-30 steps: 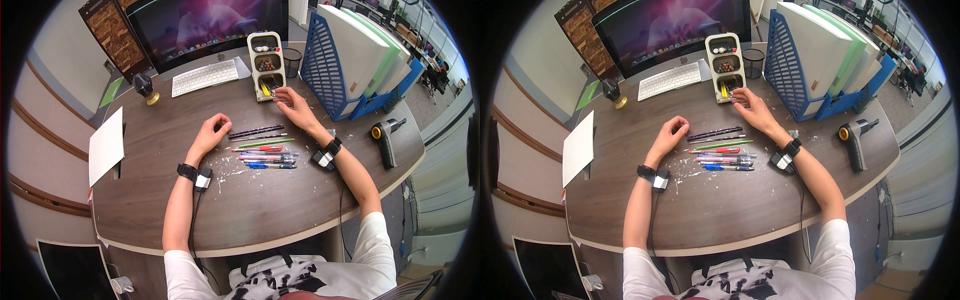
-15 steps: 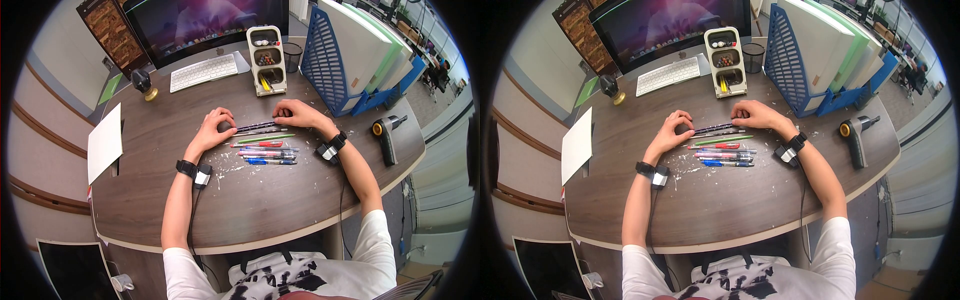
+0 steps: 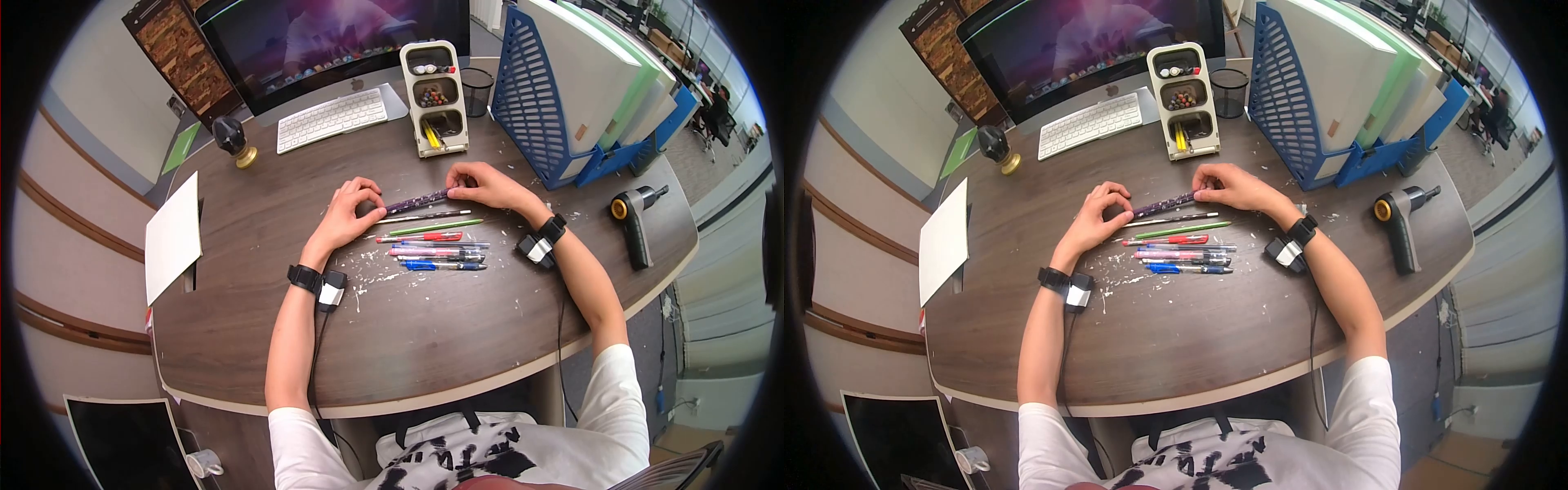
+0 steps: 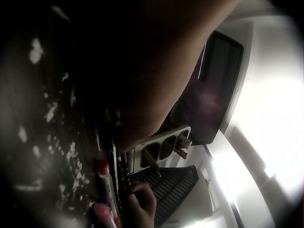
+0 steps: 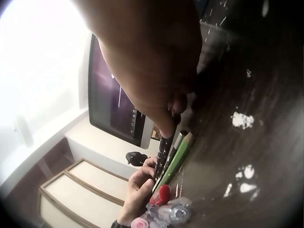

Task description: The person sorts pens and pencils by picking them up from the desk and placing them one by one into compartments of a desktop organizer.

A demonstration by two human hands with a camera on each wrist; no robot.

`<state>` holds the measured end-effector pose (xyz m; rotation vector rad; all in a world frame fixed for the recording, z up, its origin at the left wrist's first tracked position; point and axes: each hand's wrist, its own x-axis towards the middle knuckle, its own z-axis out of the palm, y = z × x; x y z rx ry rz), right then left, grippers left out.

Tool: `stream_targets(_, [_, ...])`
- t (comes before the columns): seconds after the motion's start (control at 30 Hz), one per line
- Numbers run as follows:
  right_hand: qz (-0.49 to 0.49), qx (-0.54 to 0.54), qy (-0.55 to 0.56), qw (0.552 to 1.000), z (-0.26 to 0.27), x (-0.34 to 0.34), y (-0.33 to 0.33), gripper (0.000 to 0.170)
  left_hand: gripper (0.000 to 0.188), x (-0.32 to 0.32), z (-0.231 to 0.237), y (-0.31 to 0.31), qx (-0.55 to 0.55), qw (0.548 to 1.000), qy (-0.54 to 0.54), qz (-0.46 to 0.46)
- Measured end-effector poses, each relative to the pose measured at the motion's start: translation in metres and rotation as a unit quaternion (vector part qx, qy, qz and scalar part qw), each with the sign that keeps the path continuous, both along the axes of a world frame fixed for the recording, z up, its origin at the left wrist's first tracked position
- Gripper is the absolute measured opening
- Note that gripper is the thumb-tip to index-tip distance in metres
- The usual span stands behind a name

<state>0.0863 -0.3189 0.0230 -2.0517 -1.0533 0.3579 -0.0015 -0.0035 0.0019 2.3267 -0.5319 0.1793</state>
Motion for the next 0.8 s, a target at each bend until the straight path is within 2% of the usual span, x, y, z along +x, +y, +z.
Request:
stream_targets(0.1, [-0.02,0.059,0.051,0.997,-0.006,0.002,0.001,0.017,0.018,0.003,-0.005,0.001,-0.014,1.0,-0.013,0.003])
stream_targets(0.3, [-0.044,0.085,0.089,0.991,-0.014,0.006,0.003,0.02,0.025,0.008,-0.011,0.005,-0.042,0.999,-0.016,0.001])
stream_targets(0.37, [-0.048,0.073,0.109,0.99,-0.015,0.008,0.002,0.021,0.035,0.008,-0.01,0.004,-0.06,0.998,0.025,0.024])
stream_targets(0.47, [-0.047,0.074,0.141,0.986,-0.021,0.012,0.001,0.023,0.041,0.008,-0.006,0.004,-0.044,0.998,0.03,0.025])
stream_targets(0.7, [-0.035,0.156,0.163,0.974,-0.025,0.014,0.0,0.016,0.031,0.009,-0.01,0.004,-0.089,0.996,-0.003,0.014])
stream_targets(0.8, [-0.041,0.169,0.156,0.972,-0.026,0.015,0.001,0.016,0.022,0.008,-0.011,0.003,-0.118,0.992,0.016,0.042])
